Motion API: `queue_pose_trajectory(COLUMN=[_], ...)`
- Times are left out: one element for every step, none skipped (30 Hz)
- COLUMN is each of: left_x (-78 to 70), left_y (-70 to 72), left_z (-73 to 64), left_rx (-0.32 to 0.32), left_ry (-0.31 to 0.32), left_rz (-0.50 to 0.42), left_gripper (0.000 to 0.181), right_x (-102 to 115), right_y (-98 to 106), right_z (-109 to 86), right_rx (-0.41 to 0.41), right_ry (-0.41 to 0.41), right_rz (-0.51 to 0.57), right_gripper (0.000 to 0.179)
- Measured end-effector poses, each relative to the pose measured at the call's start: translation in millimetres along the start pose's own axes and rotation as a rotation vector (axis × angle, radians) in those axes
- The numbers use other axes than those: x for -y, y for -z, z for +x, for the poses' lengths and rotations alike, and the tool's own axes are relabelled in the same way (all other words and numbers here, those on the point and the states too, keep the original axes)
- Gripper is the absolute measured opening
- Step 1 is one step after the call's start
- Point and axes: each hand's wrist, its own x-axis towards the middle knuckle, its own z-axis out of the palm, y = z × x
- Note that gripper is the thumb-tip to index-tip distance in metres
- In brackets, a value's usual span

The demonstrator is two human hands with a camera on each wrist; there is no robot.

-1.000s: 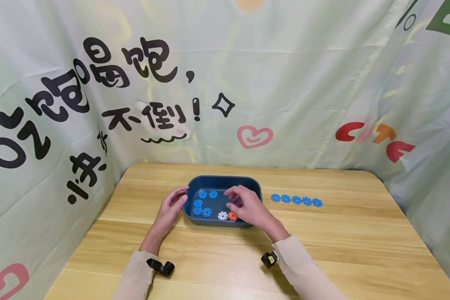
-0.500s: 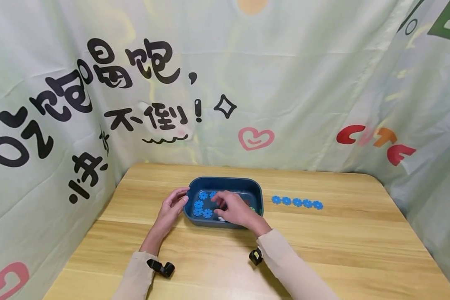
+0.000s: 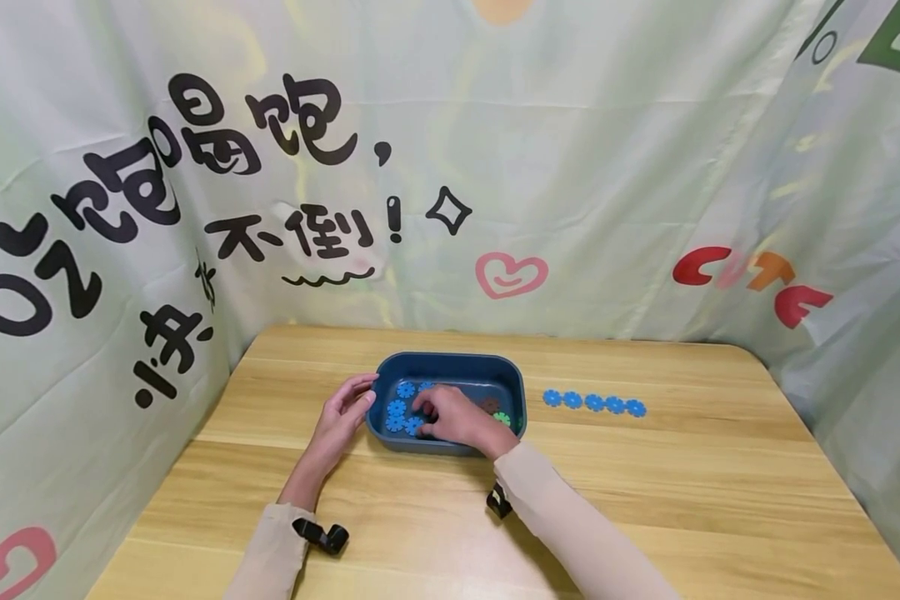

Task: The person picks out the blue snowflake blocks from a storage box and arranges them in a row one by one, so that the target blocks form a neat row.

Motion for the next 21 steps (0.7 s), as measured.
queue_pose_trajectory(left_x=[-0.5,-0.9,-1.4,-1.6,-1.8,-1.8,-1.8,-1.8,-1.7,-1.5,-1.5,-1.3,-0.9,-0.5,-0.1,0.4,1.0,1.6,1.9,2.0,2.0], left_y=[0.0,0.1,0.2,0.5,0.7,1.1,1.3,1.5,1.6,1.7,1.6,1.6,1.4,1.2,1.0,0.9,0.8,0.6,0.5,0.5,0.5], left_z=[0.2,0.5,0.8,1.2,1.7,2.0,2.3,2.6,2.7,2.7,2.3,2.0,1.7,1.3,0.9,0.5,0.5,0.4,0.3,0.1,0.0], left_rx=[0.002,0.000,-0.002,-0.003,-0.003,-0.004,-0.007,-0.009,-0.008,-0.007,-0.007,-0.007,-0.007,-0.005,-0.005,-0.004,-0.003,-0.003,-0.003,-0.004,-0.004], left_ry=[-0.004,-0.006,-0.007,-0.009,-0.010,-0.010,-0.010,-0.011,-0.012,-0.014,-0.015,-0.015,-0.014,-0.013,-0.010,-0.005,-0.001,0.002,0.005,0.007,0.008], left_rz=[0.001,0.002,0.002,0.003,0.003,0.004,0.003,0.002,0.001,0.002,0.005,0.007,0.010,0.012,0.012,0.014,0.013,0.011,0.011,0.011,0.011], left_gripper=[0.043,0.043,0.043,0.043,0.043,0.042,0.042,0.041,0.041,0.041,0.041,0.041,0.042,0.042,0.042,0.042,0.042,0.043,0.043,0.043,0.043], right_x=[1.0,2.1,2.8,3.5,4.3,5.0,5.5,5.8,5.8,5.6,5.1,4.6,4.0,3.4,3.0,2.5,2.3,2.1,1.9,1.8,1.9], right_y=[0.4,0.7,0.9,1.1,1.5,1.7,2.0,2.0,2.1,1.9,1.7,1.4,1.1,0.9,0.7,0.5,0.5,0.5,0.6,0.8,1.2], right_z=[0.8,1.6,2.3,3.0,3.7,4.3,4.9,5.4,5.8,6.3,6.7,7.0,7.2,7.3,7.2,7.0,6.7,6.1,5.4,4.7,3.8], right_rx=[0.006,0.012,0.017,0.021,0.025,0.030,0.035,0.038,0.042,0.045,0.050,0.054,0.058,0.060,0.062,0.062,0.062,0.058,0.054,0.046,0.037], right_ry=[-0.002,-0.005,-0.007,-0.009,-0.011,-0.013,-0.016,-0.018,-0.021,-0.023,-0.026,-0.028,-0.030,-0.032,-0.034,-0.035,-0.034,-0.033,-0.034,-0.033,-0.033], right_rz=[-0.012,-0.025,-0.035,-0.045,-0.053,-0.059,-0.065,-0.069,-0.068,-0.069,-0.069,-0.070,-0.070,-0.068,-0.066,-0.062,-0.056,-0.046,-0.035,-0.024,-0.003], right_gripper=[0.029,0.030,0.030,0.030,0.030,0.030,0.030,0.030,0.029,0.028,0.027,0.026,0.025,0.025,0.024,0.024,0.024,0.024,0.024,0.024,0.023])
